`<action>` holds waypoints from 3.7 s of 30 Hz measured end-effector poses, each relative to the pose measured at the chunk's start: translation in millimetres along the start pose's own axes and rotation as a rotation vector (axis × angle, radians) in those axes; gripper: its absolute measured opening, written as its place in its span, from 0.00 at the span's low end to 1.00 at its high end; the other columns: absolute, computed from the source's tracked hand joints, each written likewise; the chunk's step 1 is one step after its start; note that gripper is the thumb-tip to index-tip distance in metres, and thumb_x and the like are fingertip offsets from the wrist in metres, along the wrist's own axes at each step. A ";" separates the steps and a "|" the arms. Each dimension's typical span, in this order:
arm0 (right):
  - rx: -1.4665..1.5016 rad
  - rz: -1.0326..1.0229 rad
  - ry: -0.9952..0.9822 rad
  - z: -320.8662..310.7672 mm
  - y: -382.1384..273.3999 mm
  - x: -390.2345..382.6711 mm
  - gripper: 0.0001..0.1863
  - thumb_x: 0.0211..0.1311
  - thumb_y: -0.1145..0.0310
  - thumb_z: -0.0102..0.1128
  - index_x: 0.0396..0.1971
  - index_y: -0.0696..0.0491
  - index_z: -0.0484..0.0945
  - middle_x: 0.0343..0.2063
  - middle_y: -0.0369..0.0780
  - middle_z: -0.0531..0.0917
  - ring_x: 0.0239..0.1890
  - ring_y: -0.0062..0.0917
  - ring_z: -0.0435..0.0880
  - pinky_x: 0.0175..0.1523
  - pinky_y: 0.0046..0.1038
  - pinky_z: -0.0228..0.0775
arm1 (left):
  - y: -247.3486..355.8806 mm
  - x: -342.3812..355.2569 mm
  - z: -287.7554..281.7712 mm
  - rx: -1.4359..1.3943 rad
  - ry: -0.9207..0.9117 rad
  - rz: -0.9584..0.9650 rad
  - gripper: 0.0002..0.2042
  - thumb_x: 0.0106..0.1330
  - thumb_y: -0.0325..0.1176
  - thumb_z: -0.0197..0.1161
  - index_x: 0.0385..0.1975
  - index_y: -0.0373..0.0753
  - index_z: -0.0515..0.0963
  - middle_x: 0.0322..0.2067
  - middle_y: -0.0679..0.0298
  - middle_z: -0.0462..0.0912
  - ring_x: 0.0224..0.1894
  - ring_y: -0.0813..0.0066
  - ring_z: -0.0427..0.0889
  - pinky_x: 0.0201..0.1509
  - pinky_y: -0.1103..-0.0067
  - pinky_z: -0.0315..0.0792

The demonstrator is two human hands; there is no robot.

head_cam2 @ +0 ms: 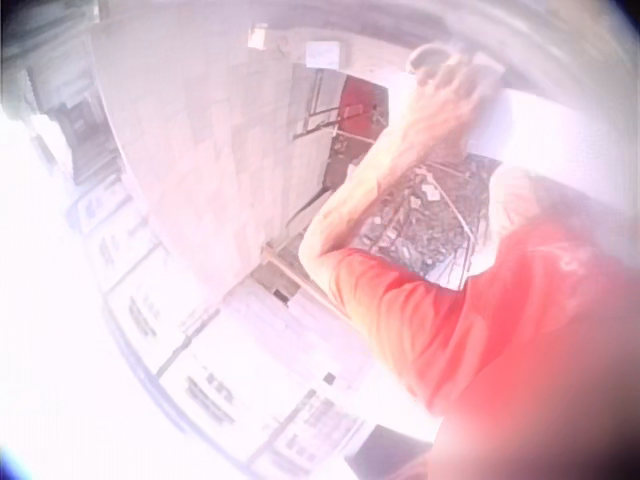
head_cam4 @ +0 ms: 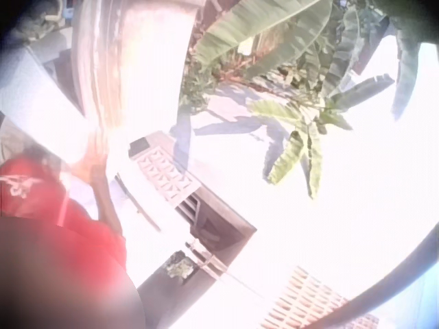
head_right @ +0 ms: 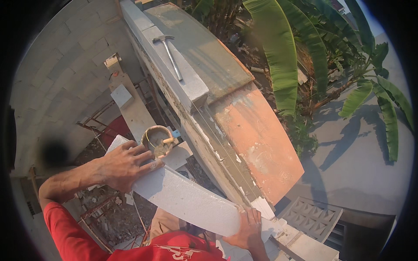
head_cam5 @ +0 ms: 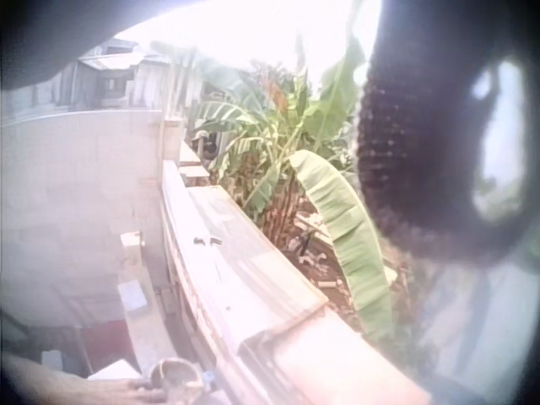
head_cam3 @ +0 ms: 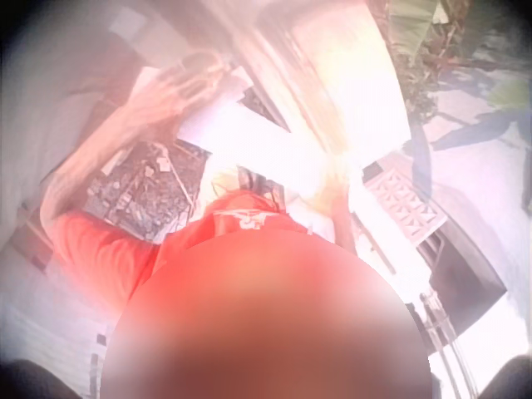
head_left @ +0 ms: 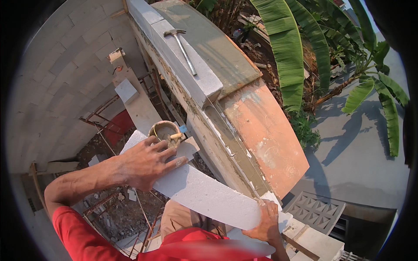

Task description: The person applies mortar to a wall using a trowel, places a white tile, and taps it into place with a hammer. They then measure the wall and a tile with a tape measure and use a hand saw to cut the tile.

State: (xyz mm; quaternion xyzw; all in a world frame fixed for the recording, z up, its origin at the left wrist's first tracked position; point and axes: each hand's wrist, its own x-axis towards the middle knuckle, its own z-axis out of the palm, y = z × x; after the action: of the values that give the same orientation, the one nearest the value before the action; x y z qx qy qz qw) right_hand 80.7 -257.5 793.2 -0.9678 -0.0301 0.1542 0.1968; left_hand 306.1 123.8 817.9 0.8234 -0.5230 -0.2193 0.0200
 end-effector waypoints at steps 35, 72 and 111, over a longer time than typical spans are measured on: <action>0.057 0.214 0.329 72.6 180.5 125.8 0.47 0.26 0.59 0.85 0.49 0.61 0.69 0.46 0.52 0.76 0.54 0.50 0.70 0.63 0.49 0.60 | -104.3 352.4 38.8 0.166 -0.070 0.073 0.56 0.33 0.28 0.84 0.70 0.59 0.61 0.60 0.67 0.71 0.70 0.58 0.63 0.70 0.32 0.56; -0.038 0.290 0.172 93.5 177.2 132.7 0.52 0.31 0.54 0.86 0.56 0.65 0.66 0.52 0.55 0.73 0.58 0.51 0.69 0.64 0.49 0.61 | -105.5 341.5 53.3 0.142 -0.088 0.029 0.59 0.33 0.30 0.84 0.73 0.62 0.59 0.68 0.68 0.65 0.75 0.59 0.56 0.76 0.37 0.46; 1.895 0.622 1.341 217.1 271.0 35.9 0.24 0.72 0.58 0.43 0.59 0.56 0.77 0.55 0.41 0.82 0.58 0.33 0.81 0.64 0.35 0.72 | -193.4 366.5 87.0 0.015 0.534 -0.292 0.27 0.76 0.56 0.49 0.35 0.40 0.88 0.39 0.65 0.86 0.54 0.61 0.77 0.72 0.42 0.47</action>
State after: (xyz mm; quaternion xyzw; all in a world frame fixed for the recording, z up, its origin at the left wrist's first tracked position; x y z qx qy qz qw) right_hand 46.8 -422.1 487.2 -0.2919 0.4386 -0.3785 0.7611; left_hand 568.5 -90.6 564.0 0.9186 -0.3768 0.0085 0.1190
